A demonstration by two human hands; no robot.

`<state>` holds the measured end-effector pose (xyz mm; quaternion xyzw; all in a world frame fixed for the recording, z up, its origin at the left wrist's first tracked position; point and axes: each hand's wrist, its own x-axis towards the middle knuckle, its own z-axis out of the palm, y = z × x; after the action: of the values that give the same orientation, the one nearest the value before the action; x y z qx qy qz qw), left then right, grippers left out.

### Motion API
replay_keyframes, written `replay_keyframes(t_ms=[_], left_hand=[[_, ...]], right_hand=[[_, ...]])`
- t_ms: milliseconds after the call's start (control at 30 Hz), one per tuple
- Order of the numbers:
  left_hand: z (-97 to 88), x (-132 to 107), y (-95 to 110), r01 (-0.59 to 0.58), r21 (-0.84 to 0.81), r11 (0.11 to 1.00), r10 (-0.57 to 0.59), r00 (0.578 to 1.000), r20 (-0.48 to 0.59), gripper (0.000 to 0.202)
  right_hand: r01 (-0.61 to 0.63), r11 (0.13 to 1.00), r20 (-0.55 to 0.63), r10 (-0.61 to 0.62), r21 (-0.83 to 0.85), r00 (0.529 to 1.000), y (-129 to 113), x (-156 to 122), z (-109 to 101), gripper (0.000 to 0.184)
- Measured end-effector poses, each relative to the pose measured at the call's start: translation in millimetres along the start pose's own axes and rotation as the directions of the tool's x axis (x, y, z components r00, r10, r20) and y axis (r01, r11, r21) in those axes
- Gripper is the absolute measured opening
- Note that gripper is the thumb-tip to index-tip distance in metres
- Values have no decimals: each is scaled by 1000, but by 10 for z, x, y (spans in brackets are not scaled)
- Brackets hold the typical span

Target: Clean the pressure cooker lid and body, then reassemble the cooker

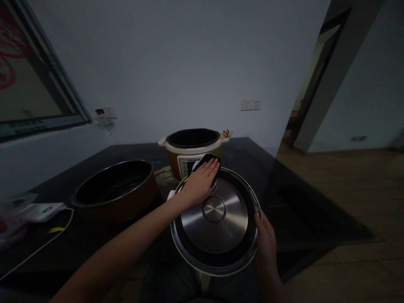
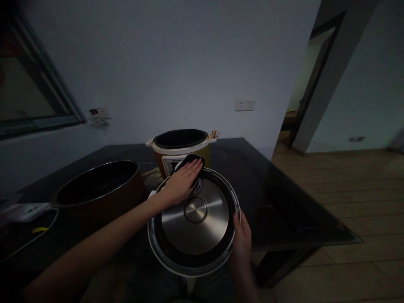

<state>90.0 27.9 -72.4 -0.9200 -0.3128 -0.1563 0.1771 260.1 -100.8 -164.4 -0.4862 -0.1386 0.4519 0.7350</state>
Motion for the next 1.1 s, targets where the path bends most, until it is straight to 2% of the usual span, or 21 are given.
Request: replay_keyframes(t_ms=[167,367,567,767,900,1000,1100], left_hand=[[134,71,224,-92,-137,986,100,994,53,62],[256,204,442,-120,-216,969,140,987,78,66],[285,174,570,-59,-256,965,93,988,124,74],[230,71,657,99,-288,952,-55,986,154,77],[288,121,827,145,-395,907,-88,984,158,74],[337,144,955,121,-479,869,-46,985,165,74],[323,118,1028,43,-535,844,74,978,195,76]], right_hand=[[22,1000,14,-22,8,1000,26,16,-5,55],[35,999,28,-36,13,999,21,15,-6,53],[10,1000,18,-10,0,1000,67,60,-32,62],[31,999,56,-32,18,998,84,61,-47,56],[38,999,70,-39,19,997,91,78,-48,55],[46,999,67,-47,10,997,85,83,-42,60],[70,996,43,-68,-50,997,54,64,-34,63]])
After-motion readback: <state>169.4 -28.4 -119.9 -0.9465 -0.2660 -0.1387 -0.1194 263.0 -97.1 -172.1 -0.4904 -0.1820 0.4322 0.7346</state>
